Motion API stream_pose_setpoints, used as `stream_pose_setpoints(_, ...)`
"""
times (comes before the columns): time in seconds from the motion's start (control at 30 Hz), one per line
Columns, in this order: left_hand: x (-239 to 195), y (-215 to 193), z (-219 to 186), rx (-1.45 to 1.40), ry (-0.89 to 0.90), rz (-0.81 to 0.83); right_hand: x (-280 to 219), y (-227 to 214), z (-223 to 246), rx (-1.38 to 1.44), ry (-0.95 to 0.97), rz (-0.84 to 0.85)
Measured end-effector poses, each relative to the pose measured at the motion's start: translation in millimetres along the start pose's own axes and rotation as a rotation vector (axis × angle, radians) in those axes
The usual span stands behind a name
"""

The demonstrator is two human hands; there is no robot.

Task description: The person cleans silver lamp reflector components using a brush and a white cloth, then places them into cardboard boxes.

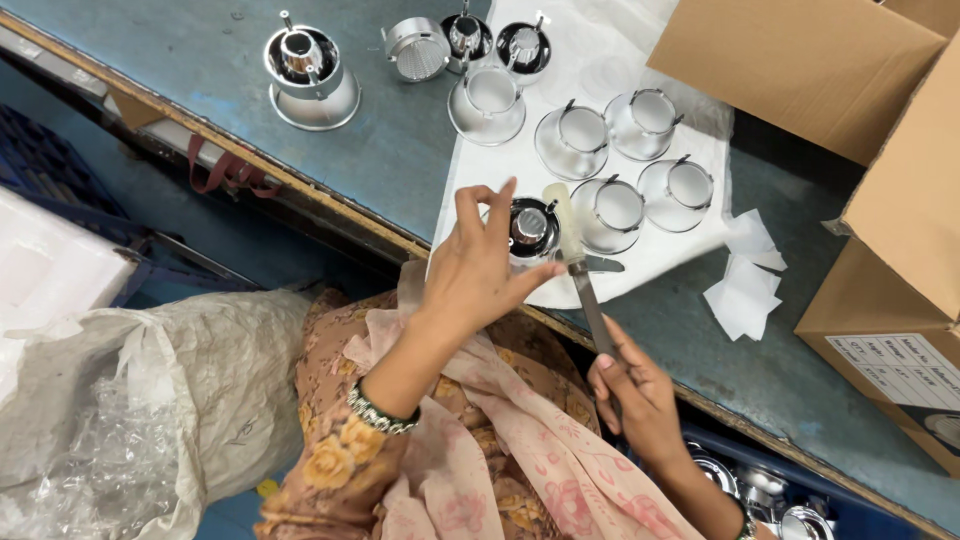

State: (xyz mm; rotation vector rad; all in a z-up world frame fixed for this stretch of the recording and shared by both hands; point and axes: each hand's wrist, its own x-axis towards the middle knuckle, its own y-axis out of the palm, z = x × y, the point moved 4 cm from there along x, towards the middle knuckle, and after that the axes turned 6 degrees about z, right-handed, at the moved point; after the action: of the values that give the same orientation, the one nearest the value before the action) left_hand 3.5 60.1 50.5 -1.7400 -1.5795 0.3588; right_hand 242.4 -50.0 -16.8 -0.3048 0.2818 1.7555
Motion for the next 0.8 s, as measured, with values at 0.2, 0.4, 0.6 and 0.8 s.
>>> stream_pose_setpoints(0.2,3.9,-21.7,17.8,-0.169,0.057,0.371,10.2,8.0,5.9,0.079,0.005,0.025)
stream_pose_setpoints(0.4,6.3,0.7,13.9,-0.01,0.079,0.098,10.9,-0.5,42.1,-0.08,-0.172,-0.027)
stream_pose_setpoints(0.6,-1.5,22.8,15.4,-0.002,0.104,-0.203,-40.3,-11.5,75.6,-0.67,-0.557,-0.356)
stream_pose_setpoints(0.8,-0.3,21.9,16.4,0.011,0.12,-0.214,-14.4,4.8,44.7,-0.977,-0.402,-0.186)
